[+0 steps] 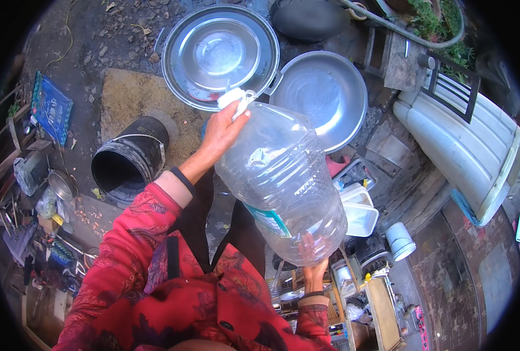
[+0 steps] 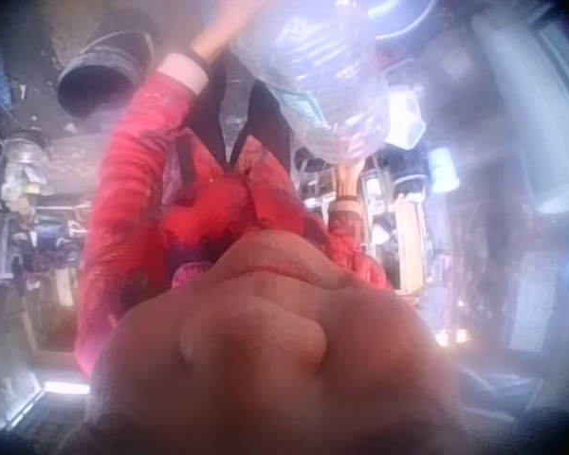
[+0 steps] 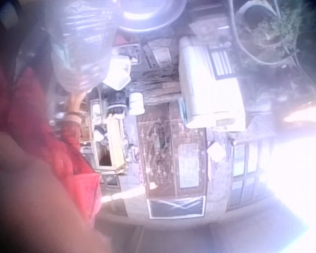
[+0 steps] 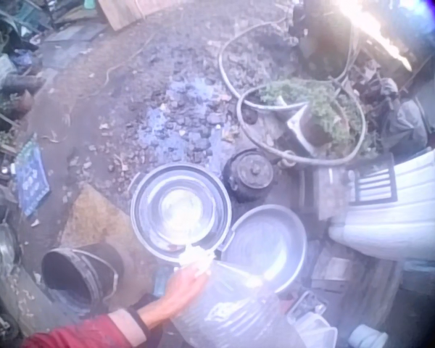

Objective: The person washes dishes outdoors using a bucket of water and a sponge. They scrub a metal bowl, a plate, and a plastic container, rinsing each item in the bucket before placing it aside.

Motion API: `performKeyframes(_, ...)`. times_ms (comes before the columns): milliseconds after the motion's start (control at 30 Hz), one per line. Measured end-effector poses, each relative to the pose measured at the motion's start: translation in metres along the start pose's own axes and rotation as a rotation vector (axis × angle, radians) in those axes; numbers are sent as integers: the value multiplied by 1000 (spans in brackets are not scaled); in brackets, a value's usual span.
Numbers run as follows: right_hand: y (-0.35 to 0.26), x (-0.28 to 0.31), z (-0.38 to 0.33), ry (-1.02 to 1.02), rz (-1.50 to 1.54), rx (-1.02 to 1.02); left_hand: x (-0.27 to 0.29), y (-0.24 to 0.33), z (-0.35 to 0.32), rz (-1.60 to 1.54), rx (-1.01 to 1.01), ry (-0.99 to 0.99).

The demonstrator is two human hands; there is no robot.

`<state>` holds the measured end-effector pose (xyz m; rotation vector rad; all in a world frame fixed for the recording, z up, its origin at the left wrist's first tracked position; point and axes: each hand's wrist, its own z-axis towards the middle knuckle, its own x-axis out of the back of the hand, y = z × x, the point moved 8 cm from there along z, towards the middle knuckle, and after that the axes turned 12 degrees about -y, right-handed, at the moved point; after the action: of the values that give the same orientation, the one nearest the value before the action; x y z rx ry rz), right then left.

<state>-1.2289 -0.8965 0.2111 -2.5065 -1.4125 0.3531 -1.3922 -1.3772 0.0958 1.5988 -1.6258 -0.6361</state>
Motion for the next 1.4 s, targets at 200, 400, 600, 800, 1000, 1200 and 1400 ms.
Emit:
performKeyframes(200, 1, 13, 15, -47, -17, 4, 2, 14, -11, -10, 11, -40)
performKeyframes(400, 19, 15, 56, -230, 113, -54, 20, 54, -50, 4, -39, -40)
performKeyframes(600, 50, -4, 116, -494, -370, 7, 43, 109, -121, 38, -27, -126)
performKeyframes(800, 97, 26, 173, -261, 339, -185, 20, 157, -192, -396, 146, -452)
performKeyframes(1000, 127, 81, 203, 143, -27, -45, -54, 173, -256, -558, 425, -953)
performKeyframes(1200, 127, 131, 102, -22, -12, -26, -155, 99, -253, -310, 508, -1029)
performKeyframes(1400, 151, 112, 47, -119, 47, 37, -187, 103, -273, -315, 522, -1024)
